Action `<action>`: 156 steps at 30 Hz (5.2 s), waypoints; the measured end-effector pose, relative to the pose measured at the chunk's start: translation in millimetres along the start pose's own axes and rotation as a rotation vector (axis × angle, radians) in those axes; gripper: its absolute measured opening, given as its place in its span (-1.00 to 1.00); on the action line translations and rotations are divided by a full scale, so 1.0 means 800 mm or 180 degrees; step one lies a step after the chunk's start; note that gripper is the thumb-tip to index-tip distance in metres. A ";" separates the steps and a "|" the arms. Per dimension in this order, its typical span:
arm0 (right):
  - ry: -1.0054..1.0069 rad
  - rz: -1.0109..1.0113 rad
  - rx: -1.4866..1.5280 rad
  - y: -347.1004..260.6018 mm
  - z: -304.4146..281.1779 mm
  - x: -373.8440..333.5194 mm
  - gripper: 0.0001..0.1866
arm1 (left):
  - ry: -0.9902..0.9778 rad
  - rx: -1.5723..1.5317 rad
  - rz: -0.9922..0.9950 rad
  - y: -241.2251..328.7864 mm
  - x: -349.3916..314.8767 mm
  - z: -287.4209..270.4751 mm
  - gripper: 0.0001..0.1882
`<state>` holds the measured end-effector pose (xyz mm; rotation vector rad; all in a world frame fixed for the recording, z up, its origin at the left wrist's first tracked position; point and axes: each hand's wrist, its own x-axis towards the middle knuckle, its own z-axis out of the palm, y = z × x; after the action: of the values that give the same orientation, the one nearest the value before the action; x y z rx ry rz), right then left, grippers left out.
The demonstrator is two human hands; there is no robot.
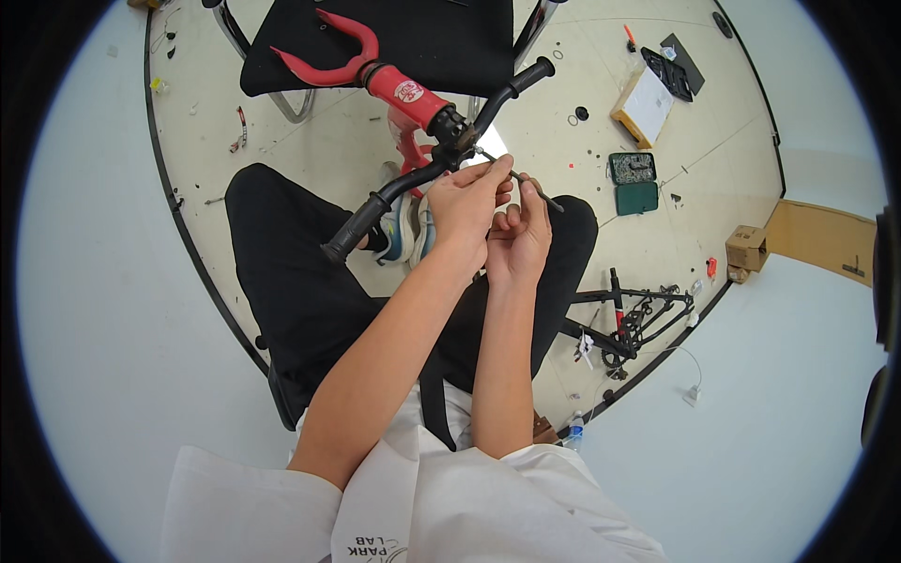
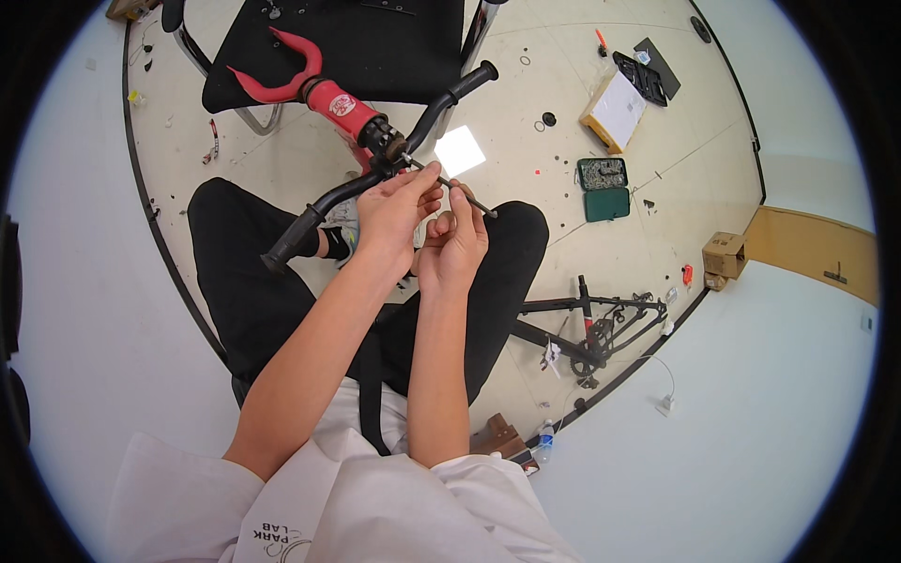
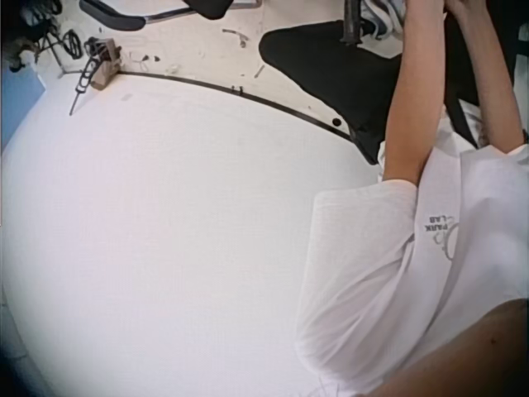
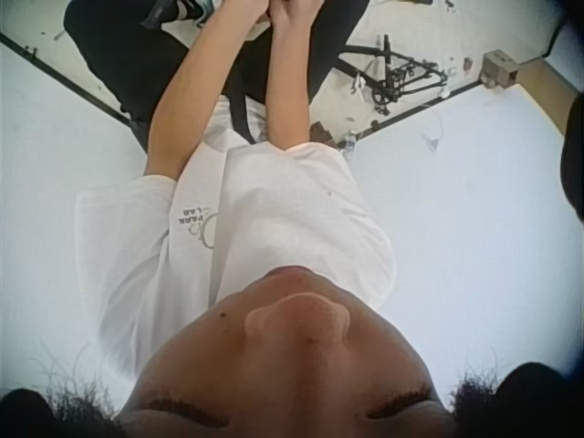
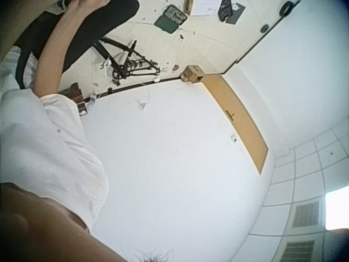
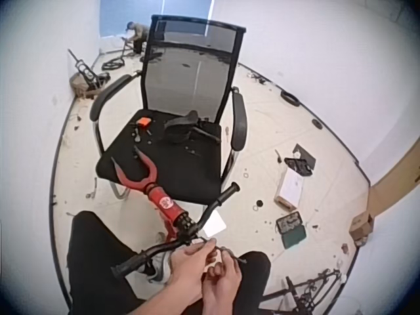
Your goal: The person assembles a bicycle handlebar onto a red fork. They use an Allen key to tighten the stem bolts, then remove the handlebar and stem to insert a spacer before reassembling the components.
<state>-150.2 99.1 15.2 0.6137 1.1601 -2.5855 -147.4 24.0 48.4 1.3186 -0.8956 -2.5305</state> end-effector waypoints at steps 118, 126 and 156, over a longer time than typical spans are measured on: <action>-0.0144 -0.0505 -0.0967 -0.059 -0.048 -0.014 -0.68 | -0.0480 -0.0529 0.0124 -0.014 0.018 -0.016 -0.81; -0.0226 -0.0980 -0.1631 -0.062 -0.046 -0.016 -0.68 | -0.0437 -0.0610 0.0120 -0.015 0.017 -0.015 -0.86; -0.0590 -0.2946 -0.3576 -0.062 -0.050 -0.043 -0.81 | -0.0444 -0.0714 0.0170 -0.019 0.012 -0.009 -0.89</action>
<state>-127.5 163.3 39.7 -0.5143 2.8658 -1.8100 -145.2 29.2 30.3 1.0506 -0.6366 -2.6159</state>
